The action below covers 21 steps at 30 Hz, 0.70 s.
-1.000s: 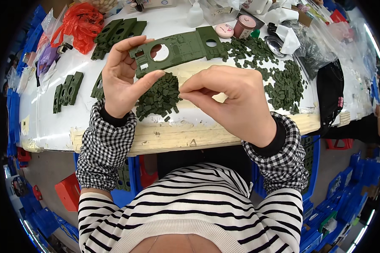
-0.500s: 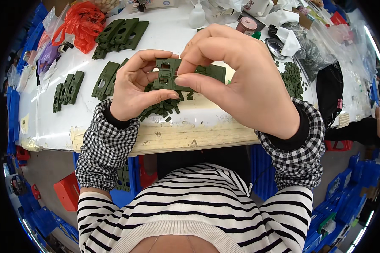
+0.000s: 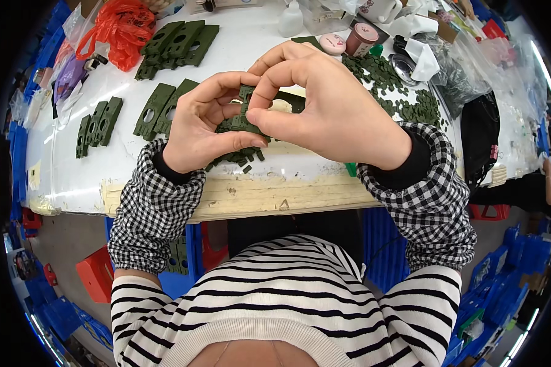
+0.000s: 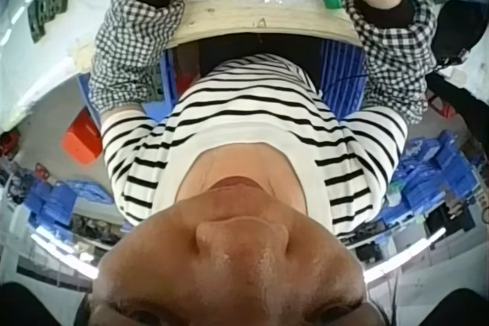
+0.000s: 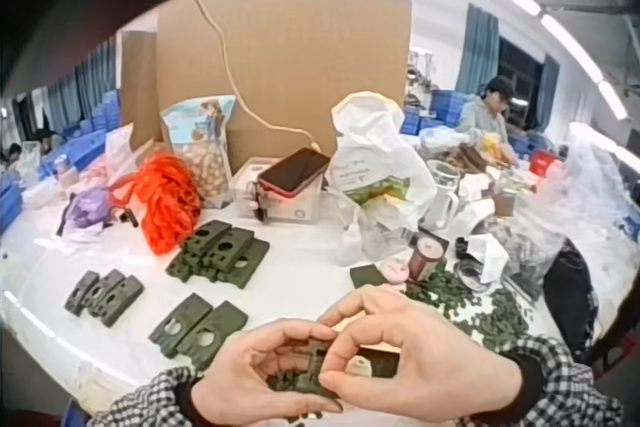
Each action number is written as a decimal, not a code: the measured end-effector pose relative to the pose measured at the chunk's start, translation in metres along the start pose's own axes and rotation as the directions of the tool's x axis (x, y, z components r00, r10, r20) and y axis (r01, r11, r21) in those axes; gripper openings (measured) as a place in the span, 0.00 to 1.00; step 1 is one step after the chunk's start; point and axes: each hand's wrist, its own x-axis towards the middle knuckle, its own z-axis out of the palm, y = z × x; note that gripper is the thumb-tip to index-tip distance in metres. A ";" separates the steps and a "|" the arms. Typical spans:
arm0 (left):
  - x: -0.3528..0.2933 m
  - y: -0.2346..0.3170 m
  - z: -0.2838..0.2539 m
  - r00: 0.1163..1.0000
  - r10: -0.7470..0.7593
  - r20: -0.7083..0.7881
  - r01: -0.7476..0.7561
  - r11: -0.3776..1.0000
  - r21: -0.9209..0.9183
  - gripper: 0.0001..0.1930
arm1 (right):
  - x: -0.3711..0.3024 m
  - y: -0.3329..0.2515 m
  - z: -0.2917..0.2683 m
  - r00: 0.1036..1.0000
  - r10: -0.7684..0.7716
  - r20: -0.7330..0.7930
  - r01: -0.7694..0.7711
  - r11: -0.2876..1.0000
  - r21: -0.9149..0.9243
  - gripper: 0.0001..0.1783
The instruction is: Manually assembling internal and external components of green toy tanks at a production workbench.
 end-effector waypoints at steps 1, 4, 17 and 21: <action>0.000 0.000 0.000 1.000 0.007 0.006 -0.007 1.000 0.015 0.34 | 0.000 0.000 0.001 1.000 0.008 0.000 -0.008 1.000 0.003 0.09; 0.000 -0.001 -0.001 1.000 0.012 0.009 -0.012 1.000 0.005 0.34 | 0.001 0.001 0.000 1.000 0.002 0.004 -0.002 1.000 -0.005 0.09; -0.002 -0.004 -0.001 1.000 0.005 0.012 -0.005 1.000 0.004 0.34 | 0.000 0.004 0.007 1.000 -0.018 -0.019 0.017 0.998 -0.060 0.08; -0.002 -0.004 -0.001 1.000 0.000 0.011 0.000 1.000 0.004 0.35 | 0.000 0.005 0.008 0.999 -0.040 -0.036 0.037 0.996 -0.075 0.08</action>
